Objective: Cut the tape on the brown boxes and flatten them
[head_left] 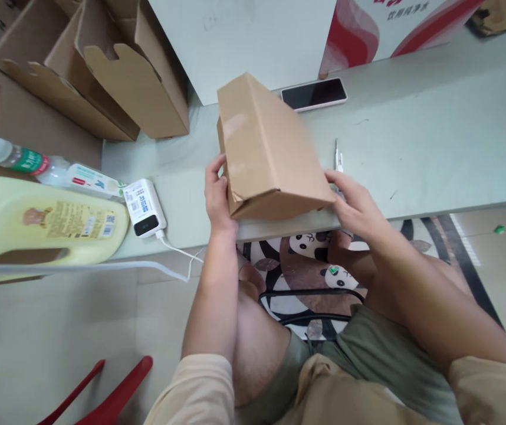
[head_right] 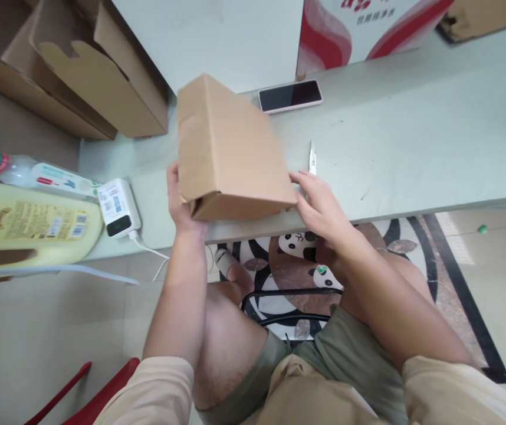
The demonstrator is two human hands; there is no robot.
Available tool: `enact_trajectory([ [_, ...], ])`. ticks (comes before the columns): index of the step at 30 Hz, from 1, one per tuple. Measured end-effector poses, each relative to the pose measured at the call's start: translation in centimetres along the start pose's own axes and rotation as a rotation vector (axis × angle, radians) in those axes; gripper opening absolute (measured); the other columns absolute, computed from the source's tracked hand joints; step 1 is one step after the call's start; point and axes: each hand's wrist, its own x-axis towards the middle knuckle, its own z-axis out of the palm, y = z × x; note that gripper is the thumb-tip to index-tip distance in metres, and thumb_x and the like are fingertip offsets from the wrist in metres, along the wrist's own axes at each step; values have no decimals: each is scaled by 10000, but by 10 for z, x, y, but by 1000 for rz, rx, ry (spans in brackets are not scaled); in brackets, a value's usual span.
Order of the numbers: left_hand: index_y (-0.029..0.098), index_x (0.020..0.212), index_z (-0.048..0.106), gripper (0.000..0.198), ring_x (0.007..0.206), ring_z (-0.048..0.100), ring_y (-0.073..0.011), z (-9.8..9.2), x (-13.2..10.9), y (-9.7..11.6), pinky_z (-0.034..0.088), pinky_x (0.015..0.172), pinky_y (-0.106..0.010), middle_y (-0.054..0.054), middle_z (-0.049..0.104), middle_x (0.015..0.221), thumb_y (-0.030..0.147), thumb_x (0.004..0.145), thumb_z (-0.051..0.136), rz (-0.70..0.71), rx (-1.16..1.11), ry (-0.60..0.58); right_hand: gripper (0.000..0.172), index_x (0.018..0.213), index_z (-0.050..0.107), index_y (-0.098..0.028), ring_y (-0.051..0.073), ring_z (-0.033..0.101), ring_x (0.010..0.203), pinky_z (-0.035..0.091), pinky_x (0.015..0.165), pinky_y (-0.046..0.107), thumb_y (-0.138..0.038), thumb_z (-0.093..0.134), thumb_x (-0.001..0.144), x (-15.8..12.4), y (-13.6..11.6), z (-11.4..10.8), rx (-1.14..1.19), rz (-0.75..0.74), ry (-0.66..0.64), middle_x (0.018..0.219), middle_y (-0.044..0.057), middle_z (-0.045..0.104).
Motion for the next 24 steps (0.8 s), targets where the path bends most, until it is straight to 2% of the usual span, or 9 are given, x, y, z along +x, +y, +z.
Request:
enact_trajectory([
  [4, 262, 1043, 718, 404, 1015, 692, -234, 3, 1, -1, 577, 909, -369, -32, 750, 1055, 571, 783, 737, -134, -29, 32, 524, 1499, 460, -315, 283, 641, 1266, 524, 1069, 497, -522, 386, 1024, -2, -1, -2, 230, 99, 103, 1388, 77, 670],
  [7, 232, 981, 734, 474, 1014, 707, -251, 5, -1, 3, 581, 852, -364, -62, 757, 1055, 668, 821, 643, -183, -108, 3, 564, 1479, 475, -314, 301, 628, 1282, 491, 1107, 535, -603, 421, 998, -3, 2, 0, 244, 136, 147, 1374, 84, 671],
  [9, 233, 1006, 736, 586, 1047, 709, -258, 6, -3, 6, 579, 857, -373, -74, 752, 1109, 755, 846, 524, -207, -195, -13, 571, 1459, 493, -311, 325, 608, 1308, 460, 1126, 585, -628, 427, 988, -3, 6, 1, 212, 186, 177, 1332, 90, 686],
  [11, 241, 1031, 736, 639, 1076, 704, -257, 7, -4, 9, 573, 892, -375, -72, 751, 1125, 800, 821, 509, -208, -234, -24, 564, 1453, 481, -325, 340, 587, 1335, 461, 1115, 617, -637, 412, 989, -3, 11, 2, 216, 223, 209, 1300, 91, 695],
  [13, 248, 1033, 738, 627, 1113, 691, -254, 9, -5, 12, 559, 948, -371, -61, 752, 1124, 799, 782, 573, -176, -232, -8, 554, 1463, 433, -361, 343, 589, 1337, 503, 1069, 615, -643, 398, 987, -3, 15, 2, 280, 187, 257, 1305, 86, 687],
  [15, 252, 1026, 742, 590, 1171, 671, -253, 10, -5, 12, 539, 1005, -362, -49, 747, 1142, 763, 744, 656, -133, -231, 25, 567, 1473, 368, -408, 345, 607, 1319, 541, 1021, 605, -669, 398, 971, -3, 18, 2, 347, 81, 303, 1330, 77, 668],
  [18, 240, 1018, 740, 539, 1197, 662, -258, 8, -3, 11, 529, 1019, -351, -45, 737, 1131, 676, 701, 758, -92, -205, 33, 628, 1480, 319, -453, 349, 602, 1324, 544, 1033, 610, -724, 448, 928, -3, 16, 0, 378, -60, 295, 1415, 64, 606],
  [22, 219, 1046, 711, 539, 1064, 698, -250, 5, -2, 8, 551, 915, -348, -56, 732, 1066, 648, 722, 761, -116, -162, -5, 744, 1491, 331, -439, 353, 586, 1327, 538, 1063, 603, -703, 622, 859, -5, 7, -4, 333, -74, 241, 1466, 64, 553],
  [24, 220, 1044, 710, 556, 1080, 690, -249, 6, -2, 7, 544, 930, -348, -58, 730, 1084, 689, 745, 720, -115, -144, 19, 774, 1486, 348, -419, 351, 579, 1324, 551, 1055, 588, -668, 683, 835, -6, 4, -5, 321, -52, 240, 1461, 71, 547],
])
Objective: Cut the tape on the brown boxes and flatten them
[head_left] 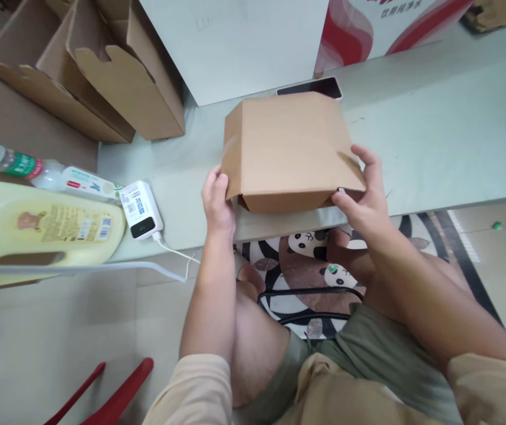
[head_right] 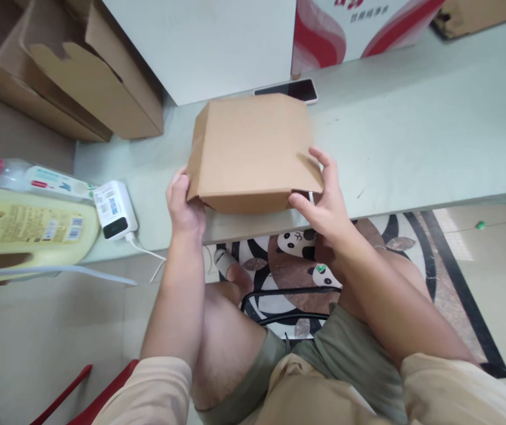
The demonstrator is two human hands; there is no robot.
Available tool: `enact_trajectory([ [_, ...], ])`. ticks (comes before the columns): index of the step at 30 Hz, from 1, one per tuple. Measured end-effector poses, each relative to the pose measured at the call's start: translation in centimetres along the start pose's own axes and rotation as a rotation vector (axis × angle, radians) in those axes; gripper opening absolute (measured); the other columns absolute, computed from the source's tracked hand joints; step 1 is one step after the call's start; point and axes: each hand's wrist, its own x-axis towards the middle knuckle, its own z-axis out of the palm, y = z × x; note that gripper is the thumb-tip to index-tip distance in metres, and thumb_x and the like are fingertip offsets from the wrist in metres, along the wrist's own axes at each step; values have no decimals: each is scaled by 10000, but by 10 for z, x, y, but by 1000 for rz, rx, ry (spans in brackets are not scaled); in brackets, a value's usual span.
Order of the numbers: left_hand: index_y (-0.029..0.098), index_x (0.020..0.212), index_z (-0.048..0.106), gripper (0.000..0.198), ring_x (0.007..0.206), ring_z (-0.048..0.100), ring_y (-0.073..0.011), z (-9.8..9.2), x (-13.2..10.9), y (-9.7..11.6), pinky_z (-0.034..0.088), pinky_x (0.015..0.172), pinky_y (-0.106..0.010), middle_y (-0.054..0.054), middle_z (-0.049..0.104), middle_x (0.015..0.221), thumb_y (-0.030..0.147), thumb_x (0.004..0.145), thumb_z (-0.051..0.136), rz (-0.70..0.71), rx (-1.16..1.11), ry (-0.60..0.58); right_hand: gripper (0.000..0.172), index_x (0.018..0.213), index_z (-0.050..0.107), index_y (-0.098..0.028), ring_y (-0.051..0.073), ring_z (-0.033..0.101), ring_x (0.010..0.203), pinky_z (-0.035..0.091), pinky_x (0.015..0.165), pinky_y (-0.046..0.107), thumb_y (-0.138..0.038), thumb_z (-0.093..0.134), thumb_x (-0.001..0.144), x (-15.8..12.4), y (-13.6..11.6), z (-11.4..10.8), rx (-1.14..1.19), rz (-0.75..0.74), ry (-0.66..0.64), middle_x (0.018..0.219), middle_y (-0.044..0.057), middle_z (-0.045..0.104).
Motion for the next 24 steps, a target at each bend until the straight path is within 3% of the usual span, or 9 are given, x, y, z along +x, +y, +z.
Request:
enact_trajectory([
  [4, 252, 1157, 679, 747, 1229, 647, -289, 0, -2, 0, 517, 1037, -403, -81, 703, 1219, 866, 745, 570, 45, 3, -43, 751, 1442, 380, -402, 334, 608, 1271, 604, 968, 543, -603, 741, 816, -2, 0, 1, 18, 46, 28, 1452, 79, 538],
  [8, 272, 1259, 613, 895, 1322, 608, -330, -1, -4, 1, 492, 1109, -450, -115, 646, 1347, 890, 615, 678, 103, 28, -166, 676, 1429, 352, -412, 303, 683, 1118, 631, 835, 509, -552, 687, 859, -2, 1, 4, 42, 77, 67, 1423, 87, 551],
  [16, 269, 1280, 567, 895, 1273, 637, -309, -2, -1, -1, 521, 1055, -399, -125, 631, 1345, 850, 617, 720, 88, 145, -120, 563, 1422, 377, -354, 336, 599, 1258, 544, 995, 568, -524, 554, 916, 3, -4, 6, -162, 47, 151, 1371, 119, 563],
  [20, 244, 1205, 604, 834, 1149, 689, -266, -1, 2, 2, 546, 965, -352, -118, 682, 1264, 799, 608, 778, 45, 153, -65, 553, 1406, 399, -356, 326, 608, 1222, 550, 964, 545, -537, 566, 910, 2, -3, 6, -167, 53, 168, 1348, 108, 574],
  [24, 204, 996, 686, 671, 849, 692, -170, 1, 0, 8, 540, 744, -269, -66, 742, 988, 721, 598, 841, -4, 157, -104, 440, 1278, 500, -324, 311, 611, 1168, 540, 925, 502, -556, 542, 907, 1, -2, 5, -88, 86, 203, 1275, 96, 600],
])
